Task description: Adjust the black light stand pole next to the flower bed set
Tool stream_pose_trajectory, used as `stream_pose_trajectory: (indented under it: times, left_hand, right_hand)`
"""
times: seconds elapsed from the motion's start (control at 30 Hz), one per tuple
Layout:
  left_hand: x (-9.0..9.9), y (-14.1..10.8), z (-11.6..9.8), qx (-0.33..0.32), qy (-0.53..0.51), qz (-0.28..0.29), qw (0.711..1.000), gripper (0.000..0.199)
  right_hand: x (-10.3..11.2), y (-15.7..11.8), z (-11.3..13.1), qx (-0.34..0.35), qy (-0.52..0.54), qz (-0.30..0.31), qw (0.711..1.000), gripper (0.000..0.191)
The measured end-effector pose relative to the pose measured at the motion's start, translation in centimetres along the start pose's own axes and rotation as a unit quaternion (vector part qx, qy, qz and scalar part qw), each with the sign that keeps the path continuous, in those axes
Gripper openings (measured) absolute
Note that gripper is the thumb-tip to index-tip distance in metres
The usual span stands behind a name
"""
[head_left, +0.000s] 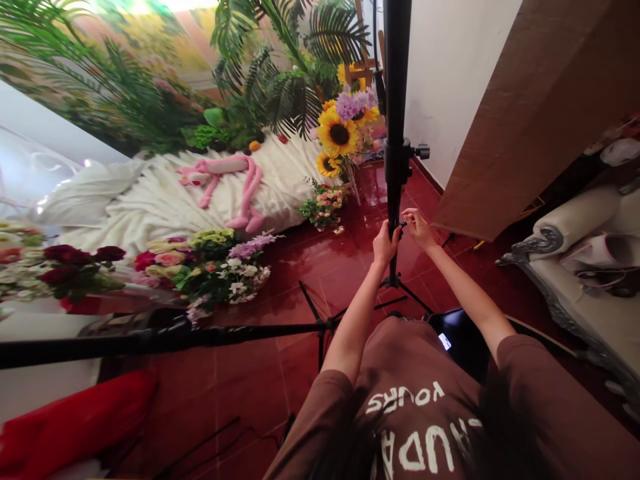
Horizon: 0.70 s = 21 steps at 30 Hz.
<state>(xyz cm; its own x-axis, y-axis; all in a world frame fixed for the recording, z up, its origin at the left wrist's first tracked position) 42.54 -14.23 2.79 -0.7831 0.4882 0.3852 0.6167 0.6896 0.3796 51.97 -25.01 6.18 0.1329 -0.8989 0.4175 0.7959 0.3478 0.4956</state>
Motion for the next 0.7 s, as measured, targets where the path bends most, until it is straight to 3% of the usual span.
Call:
stream_pose_trajectory:
  times: [0.3,0.43,0.53,0.7]
  left_hand:
    - [0.3,0.1,-0.5,0.000,-0.016,0.016,1.000,0.037]
    - [0.3,-0.2,-0.5,0.005,-0.024,0.005,1.000,0.038]
    - [0.2,-0.6,-0.6,0.023,-0.019,-0.010,1.000,0.041]
    - [0.6,-1.9,-0.5,0.033,-0.049,-0.023,0.998,0.049]
  right_hand:
    - [-1.4,1.2,-3.1,-0.215,0.031,0.025,0.976,0.048]
    - [-2.0,1.0,-4.0,-0.297,0.041,0.048,0.953,0.032]
    - [-1.8,1.0,-4.1,-0.325,0.054,0.028,0.944,0.021]
    - [-1.4,0.5,-4.3,-0.343,0.070,-0.028,0.936,0.022]
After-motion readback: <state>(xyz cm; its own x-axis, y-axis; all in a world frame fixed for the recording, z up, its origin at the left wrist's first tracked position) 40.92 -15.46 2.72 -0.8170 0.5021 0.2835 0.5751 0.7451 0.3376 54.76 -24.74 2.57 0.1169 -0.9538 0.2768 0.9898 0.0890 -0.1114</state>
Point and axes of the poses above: each hand's wrist, its own y-axis towards the middle knuckle, its own x-axis out of the back of the hand, z = x × y, the point moved 10 cm from there along y, towards the middle knuckle, and after that the axes turned 13 degrees about -z, right-handed, at the moved point
